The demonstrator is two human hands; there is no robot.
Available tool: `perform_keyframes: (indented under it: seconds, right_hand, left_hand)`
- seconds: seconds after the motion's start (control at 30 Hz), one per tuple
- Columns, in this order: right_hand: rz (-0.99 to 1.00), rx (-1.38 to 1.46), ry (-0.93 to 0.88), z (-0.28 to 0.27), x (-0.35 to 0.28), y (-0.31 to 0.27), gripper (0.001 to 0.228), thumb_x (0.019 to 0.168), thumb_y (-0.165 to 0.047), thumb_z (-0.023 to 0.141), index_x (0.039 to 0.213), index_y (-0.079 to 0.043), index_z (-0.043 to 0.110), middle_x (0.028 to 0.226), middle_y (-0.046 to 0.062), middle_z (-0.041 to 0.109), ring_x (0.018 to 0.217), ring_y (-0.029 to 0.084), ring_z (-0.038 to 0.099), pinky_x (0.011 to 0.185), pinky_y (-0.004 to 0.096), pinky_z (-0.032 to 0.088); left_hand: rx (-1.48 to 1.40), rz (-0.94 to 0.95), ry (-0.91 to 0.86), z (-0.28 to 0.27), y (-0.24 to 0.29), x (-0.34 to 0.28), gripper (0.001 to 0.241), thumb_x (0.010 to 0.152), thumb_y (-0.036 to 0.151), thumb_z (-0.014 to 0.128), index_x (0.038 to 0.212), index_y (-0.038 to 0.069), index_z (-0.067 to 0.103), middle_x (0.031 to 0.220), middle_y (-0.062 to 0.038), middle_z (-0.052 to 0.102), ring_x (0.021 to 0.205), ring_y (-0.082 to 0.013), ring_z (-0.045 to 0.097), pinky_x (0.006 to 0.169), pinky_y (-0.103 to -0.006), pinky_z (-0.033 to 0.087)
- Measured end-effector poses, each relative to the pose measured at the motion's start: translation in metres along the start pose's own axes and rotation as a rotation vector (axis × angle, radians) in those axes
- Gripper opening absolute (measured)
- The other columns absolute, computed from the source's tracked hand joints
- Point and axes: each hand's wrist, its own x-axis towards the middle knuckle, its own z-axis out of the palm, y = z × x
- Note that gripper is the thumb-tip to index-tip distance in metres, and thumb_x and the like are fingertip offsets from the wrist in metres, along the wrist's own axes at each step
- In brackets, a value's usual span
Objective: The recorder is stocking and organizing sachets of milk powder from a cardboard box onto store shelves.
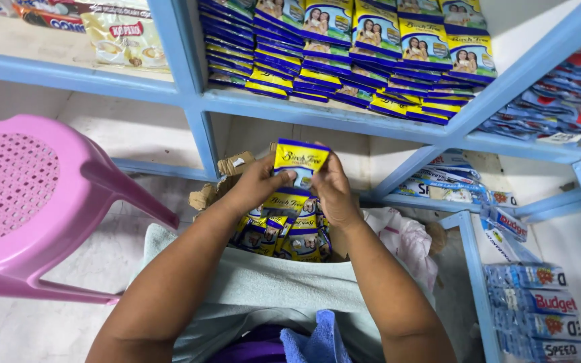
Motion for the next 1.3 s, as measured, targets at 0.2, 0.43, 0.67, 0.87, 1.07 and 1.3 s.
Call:
perform_keyframes:
  seconds: [0.2,0.43,0.67,0.87,1.07,1.3]
  right_hand:
    - [0.326,-0.296,-0.169,-0.029,0.002,0.051,0.042,0.086,-0.010,0.081,0.123,-0.001,0.064,0.117,0.010,0.074,0.108,0.018,0.070,0.100,0.039,0.057]
    - [0.368,-0.258,-0.181,-0.019,0.001,0.055,0.024,0.092,-0.009,0.075,0.114,-0.001,0.071,0.108,0.009,0.078,0.097,0.013,0.073,0.091,0.033,0.060]
    - [0.322,-0.262,-0.243,-0.014,-0.002,0.058,0.025,0.091,-0.005,0.076,0.115,0.001,0.071,0.106,0.009,0.078,0.097,0.015,0.073,0.091,0.035,0.060]
    - [0.379,0.022,-0.173,-0.006,-0.003,0.055,0.039,0.095,-0.020,0.071,0.129,-0.004,0.061,0.120,0.009,0.072,0.110,0.017,0.070,0.100,0.037,0.056]
    - [0.302,-0.057,-0.085,-0.020,-0.002,0.070,0.038,0.102,-0.033,0.066,0.123,-0.002,0.066,0.118,0.009,0.073,0.112,0.016,0.069,0.102,0.037,0.053]
    - [0.266,0.016,-0.088,-0.028,-0.003,0.076,0.032,0.104,-0.029,0.067,0.122,-0.002,0.069,0.117,0.009,0.074,0.107,0.019,0.067,0.097,0.039,0.053]
  left_hand:
    - [-0.289,0.112,0.141,-0.018,-0.016,0.011,0.030,0.100,0.020,0.065,0.126,0.006,0.061,0.110,-0.009,0.076,0.099,-0.0155,0.072,0.090,-0.0324,0.060]
    - [-0.541,0.133,0.258,-0.034,0.004,0.003,0.027,0.100,0.015,0.064,0.125,0.005,0.059,0.109,-0.007,0.072,0.095,-0.0148,0.070,0.084,-0.0336,0.060]
    - [-0.592,0.164,0.257,-0.040,0.000,0.004,0.028,0.100,0.016,0.065,0.124,0.005,0.059,0.105,-0.008,0.073,0.092,-0.0149,0.071,0.084,-0.0334,0.061]
    - [-0.534,0.217,0.205,-0.029,-0.024,0.019,0.028,0.104,0.017,0.065,0.128,0.003,0.060,0.105,-0.009,0.070,0.093,-0.0145,0.068,0.086,-0.0323,0.058]
    - [-0.408,0.115,0.157,-0.019,-0.006,0.010,0.032,0.101,0.020,0.063,0.128,0.003,0.058,0.109,-0.009,0.074,0.096,-0.0146,0.071,0.087,-0.0317,0.060]
    - [-0.383,0.146,0.155,-0.018,-0.009,0.012,0.033,0.102,0.021,0.063,0.128,0.003,0.058,0.112,-0.008,0.074,0.100,-0.0129,0.070,0.089,-0.0305,0.059]
